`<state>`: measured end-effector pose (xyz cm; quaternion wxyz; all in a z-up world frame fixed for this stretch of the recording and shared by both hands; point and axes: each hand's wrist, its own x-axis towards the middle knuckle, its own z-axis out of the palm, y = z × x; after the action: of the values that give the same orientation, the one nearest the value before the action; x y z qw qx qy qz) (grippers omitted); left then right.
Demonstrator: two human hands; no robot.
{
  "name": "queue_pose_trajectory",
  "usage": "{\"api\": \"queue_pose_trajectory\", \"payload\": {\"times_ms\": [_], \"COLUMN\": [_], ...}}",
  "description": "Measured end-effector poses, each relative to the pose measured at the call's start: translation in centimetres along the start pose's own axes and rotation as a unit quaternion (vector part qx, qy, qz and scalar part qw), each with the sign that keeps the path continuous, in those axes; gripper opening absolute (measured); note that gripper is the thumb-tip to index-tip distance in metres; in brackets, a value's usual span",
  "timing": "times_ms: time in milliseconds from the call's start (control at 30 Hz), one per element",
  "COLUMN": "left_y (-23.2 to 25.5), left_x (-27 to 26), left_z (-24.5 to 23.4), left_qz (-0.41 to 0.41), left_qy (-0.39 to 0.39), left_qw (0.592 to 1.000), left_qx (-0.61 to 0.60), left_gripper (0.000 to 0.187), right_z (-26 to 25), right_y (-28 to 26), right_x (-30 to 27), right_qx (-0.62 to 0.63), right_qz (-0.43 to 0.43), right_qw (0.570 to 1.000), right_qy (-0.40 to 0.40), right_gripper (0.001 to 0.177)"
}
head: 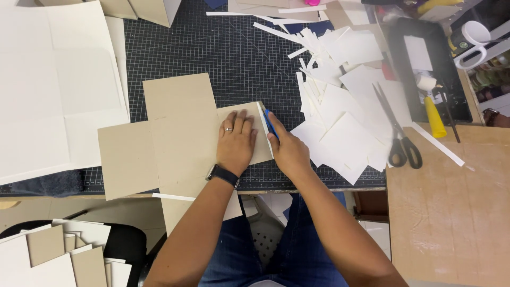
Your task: Cutting out cardboard templates using a utility knife and scissors on a cutting mat
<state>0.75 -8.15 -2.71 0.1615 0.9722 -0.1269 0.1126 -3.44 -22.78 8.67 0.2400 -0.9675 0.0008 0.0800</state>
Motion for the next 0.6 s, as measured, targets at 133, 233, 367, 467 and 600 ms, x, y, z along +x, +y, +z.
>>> {"api": "queue_pose_trajectory", "payload": {"times_ms": [133, 233, 367, 467, 600], "left_y": [0.2, 0.2, 0.0, 0.1, 0.0], "left_x": [0.0, 0.0, 0.0, -0.4, 0.0], "left_z": [-0.5, -0.4, 0.1, 0.3, 0.7], "left_qz": [-0.003, -0.001, 0.008, 0.006, 0.002], "left_qy": [-0.005, -0.010, 0.003, 0.004, 0.011], "left_qw": [1.000, 1.000, 1.000, 1.000, 1.000], "left_qx": [0.001, 0.003, 0.002, 0.001, 0.008], "left_gripper": [0.039, 0.038, 0.040, 0.039, 0.040], "right_z": [0.1, 0.0, 0.0, 0.1, -0.2], "right_y": [-0.2, -0.3, -0.6, -0.6, -0.5], "right_x": [0.1, 0.1, 0.8, 0.8, 0.8], "right_qx": [-0.014, -0.013, -0.036, -0.034, -0.021], "right_qz": [-0.006, -0.007, -0.019, -0.023, -0.024], "right_qw": [1.000, 1.000, 0.999, 0.998, 0.997], "right_qy": [0.001, -0.008, -0.029, -0.053, -0.067], "right_gripper": [0.054, 0.055, 0.055, 0.052, 0.050]}}
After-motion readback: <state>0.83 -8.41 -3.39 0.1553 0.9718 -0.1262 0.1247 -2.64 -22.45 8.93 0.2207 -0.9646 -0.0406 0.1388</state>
